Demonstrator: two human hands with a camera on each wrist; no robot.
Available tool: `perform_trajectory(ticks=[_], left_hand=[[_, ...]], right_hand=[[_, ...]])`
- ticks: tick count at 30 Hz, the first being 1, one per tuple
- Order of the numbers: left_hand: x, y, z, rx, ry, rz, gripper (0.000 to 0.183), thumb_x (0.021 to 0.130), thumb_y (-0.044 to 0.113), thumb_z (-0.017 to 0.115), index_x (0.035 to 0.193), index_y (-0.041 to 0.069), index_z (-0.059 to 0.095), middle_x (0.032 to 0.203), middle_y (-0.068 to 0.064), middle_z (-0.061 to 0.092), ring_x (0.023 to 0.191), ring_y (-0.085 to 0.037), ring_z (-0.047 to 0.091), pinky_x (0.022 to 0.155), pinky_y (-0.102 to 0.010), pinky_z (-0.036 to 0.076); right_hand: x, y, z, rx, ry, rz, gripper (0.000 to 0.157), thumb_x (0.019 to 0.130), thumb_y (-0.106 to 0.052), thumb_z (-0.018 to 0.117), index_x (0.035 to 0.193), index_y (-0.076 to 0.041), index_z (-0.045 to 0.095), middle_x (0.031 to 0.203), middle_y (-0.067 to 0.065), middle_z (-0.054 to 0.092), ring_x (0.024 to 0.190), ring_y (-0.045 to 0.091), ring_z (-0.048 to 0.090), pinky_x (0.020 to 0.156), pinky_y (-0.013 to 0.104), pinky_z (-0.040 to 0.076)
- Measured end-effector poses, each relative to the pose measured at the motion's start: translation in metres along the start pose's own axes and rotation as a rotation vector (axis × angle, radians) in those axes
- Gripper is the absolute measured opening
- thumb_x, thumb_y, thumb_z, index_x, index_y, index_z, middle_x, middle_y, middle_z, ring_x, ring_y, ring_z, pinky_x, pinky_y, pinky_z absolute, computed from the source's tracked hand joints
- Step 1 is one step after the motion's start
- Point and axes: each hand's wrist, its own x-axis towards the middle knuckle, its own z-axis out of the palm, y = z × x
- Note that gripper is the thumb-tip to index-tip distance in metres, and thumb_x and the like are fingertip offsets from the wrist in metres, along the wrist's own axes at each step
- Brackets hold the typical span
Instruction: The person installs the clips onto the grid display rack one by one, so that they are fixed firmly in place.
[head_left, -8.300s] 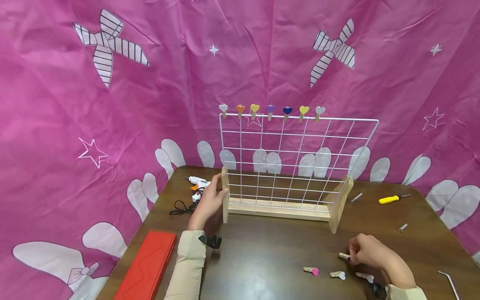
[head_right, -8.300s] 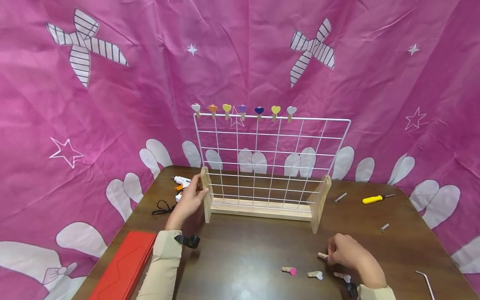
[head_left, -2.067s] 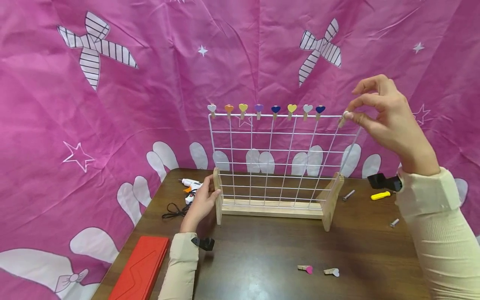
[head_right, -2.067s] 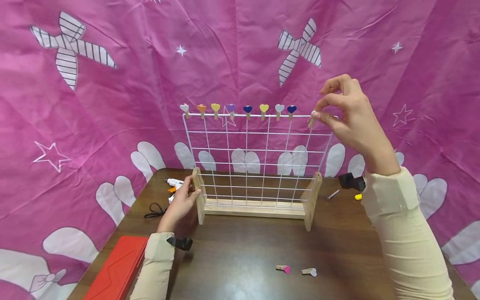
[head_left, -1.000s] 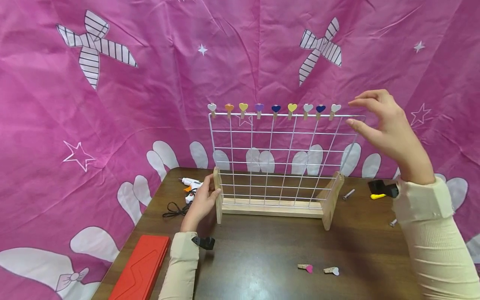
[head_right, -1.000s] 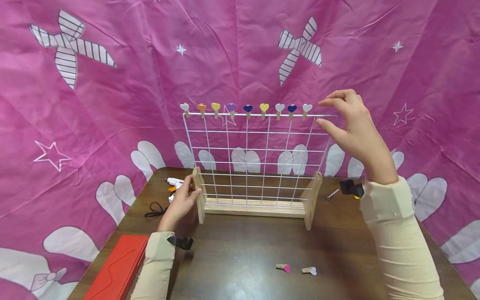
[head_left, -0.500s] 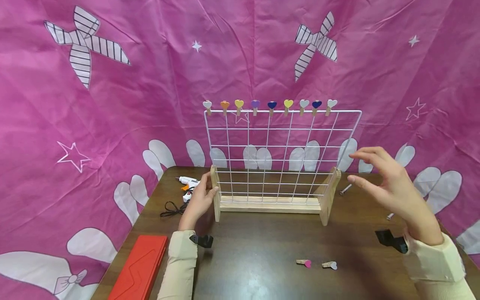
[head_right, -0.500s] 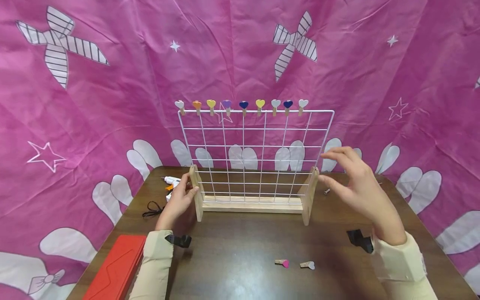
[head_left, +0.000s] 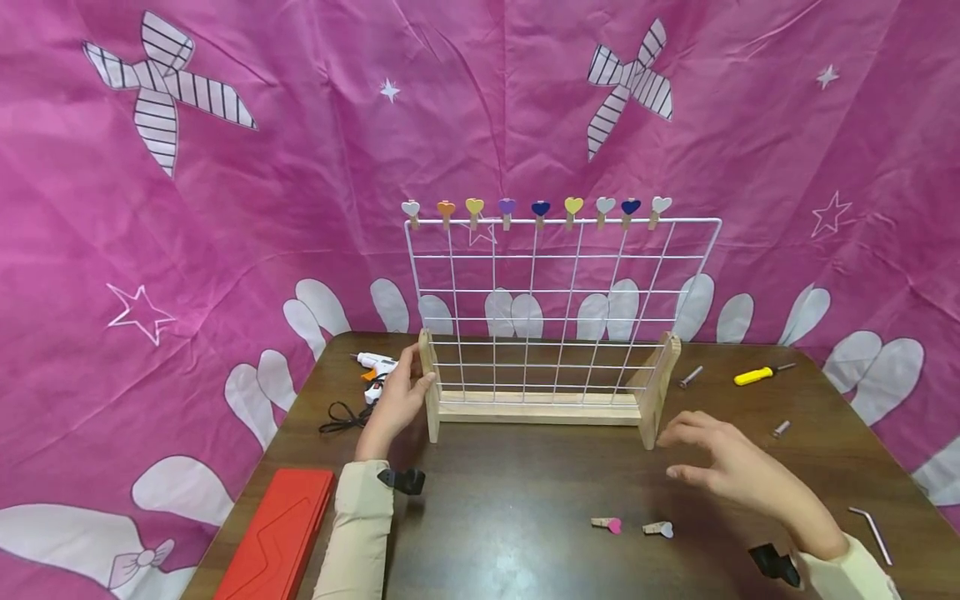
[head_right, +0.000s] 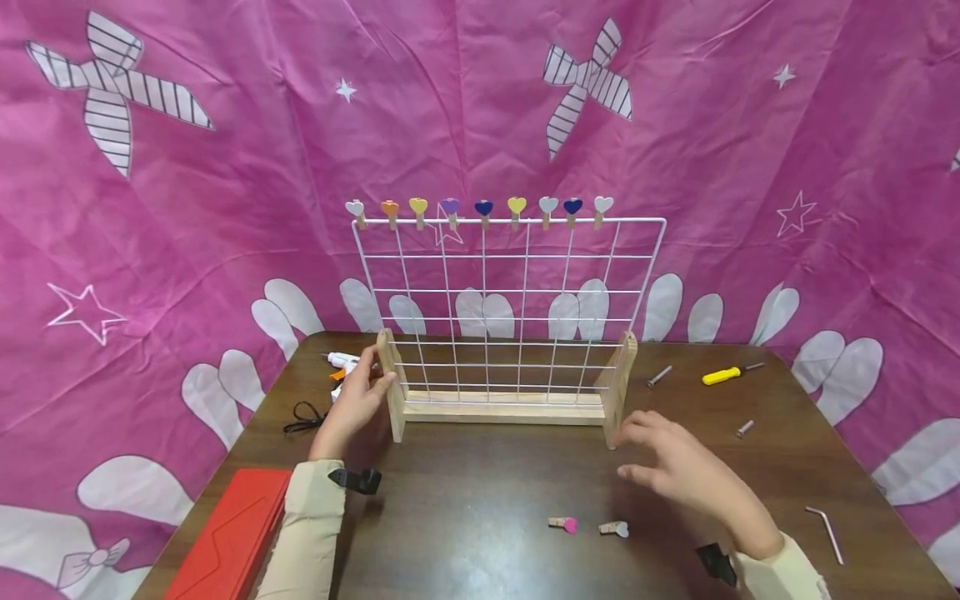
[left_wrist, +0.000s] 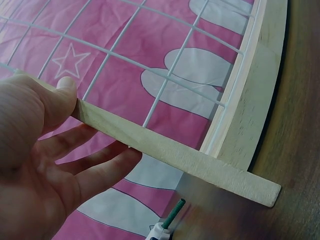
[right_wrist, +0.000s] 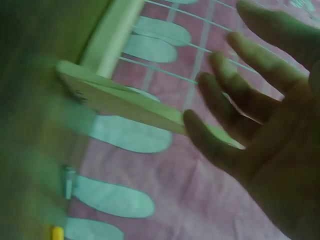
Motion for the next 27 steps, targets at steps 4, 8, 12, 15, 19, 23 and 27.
perform_trajectory(ticks=[4,8,12,15,19,23,27], left_hand=[[0.000,-0.001,0.001,0.006,-0.003,-0.008,0.050,0.093,0.008,0.054,0.137,0.009,0.032,0.120,-0.023,0.053,0.108,-0.031,0.054,0.085,-0.046,0.049],[0.001,-0.001,0.001,0.006,0.007,-0.006,0.049,0.093,0.008,0.054,0.137,0.009,0.033,0.119,-0.022,0.054,0.106,-0.031,0.055,0.084,-0.045,0.049],[0.000,-0.003,0.002,0.003,0.011,0.000,0.049,0.093,0.008,0.054,0.137,0.009,0.033,0.118,-0.022,0.054,0.106,-0.031,0.055,0.085,-0.045,0.049],[-0.001,-0.003,0.003,-0.010,0.005,-0.001,0.049,0.092,0.009,0.055,0.137,0.008,0.033,0.119,-0.023,0.054,0.107,-0.031,0.054,0.086,-0.045,0.048],[-0.003,-0.003,0.003,-0.022,-0.008,-0.009,0.051,0.092,0.009,0.055,0.138,0.008,0.032,0.120,-0.023,0.053,0.109,-0.032,0.053,0.087,-0.046,0.048],[-0.006,0.011,0.000,-0.028,-0.001,-0.003,0.050,0.093,0.005,0.053,0.138,0.003,0.032,0.118,-0.028,0.053,0.108,-0.035,0.053,0.086,-0.048,0.047],[-0.012,0.034,-0.005,-0.018,-0.005,0.005,0.048,0.092,0.000,0.051,0.136,-0.002,0.031,0.117,-0.031,0.052,0.107,-0.037,0.053,0.087,-0.048,0.047]], right_hand=[[-0.011,-0.001,0.014,0.008,-0.225,0.121,0.032,0.067,-0.021,0.080,0.096,-0.021,0.066,0.104,0.001,0.061,0.099,0.027,0.056,0.080,0.046,0.047],[-0.016,0.001,0.028,0.047,-0.402,0.167,0.027,0.066,-0.024,0.080,0.088,-0.019,0.066,0.094,-0.001,0.061,0.096,0.034,0.057,0.075,0.047,0.047],[-0.021,0.003,0.043,0.062,-0.472,0.144,0.023,0.063,-0.019,0.080,0.079,-0.022,0.062,0.079,-0.013,0.053,0.086,0.026,0.060,0.064,0.036,0.048],[-0.025,0.004,0.050,0.043,-0.471,0.106,0.026,0.059,-0.013,0.080,0.073,-0.023,0.060,0.072,-0.016,0.045,0.071,0.009,0.052,0.055,0.026,0.041],[-0.030,0.003,0.055,0.034,-0.458,0.074,0.029,0.056,-0.009,0.080,0.069,-0.023,0.057,0.070,-0.016,0.040,0.061,0.000,0.036,0.050,0.021,0.032],[-0.030,0.003,0.059,0.056,-0.460,0.088,0.029,0.057,-0.007,0.079,0.066,-0.023,0.056,0.069,-0.016,0.040,0.060,0.000,0.036,0.049,0.021,0.032],[-0.030,0.004,0.061,0.059,-0.461,0.107,0.029,0.060,-0.006,0.079,0.066,-0.023,0.057,0.069,-0.016,0.041,0.061,0.000,0.037,0.049,0.021,0.033]])
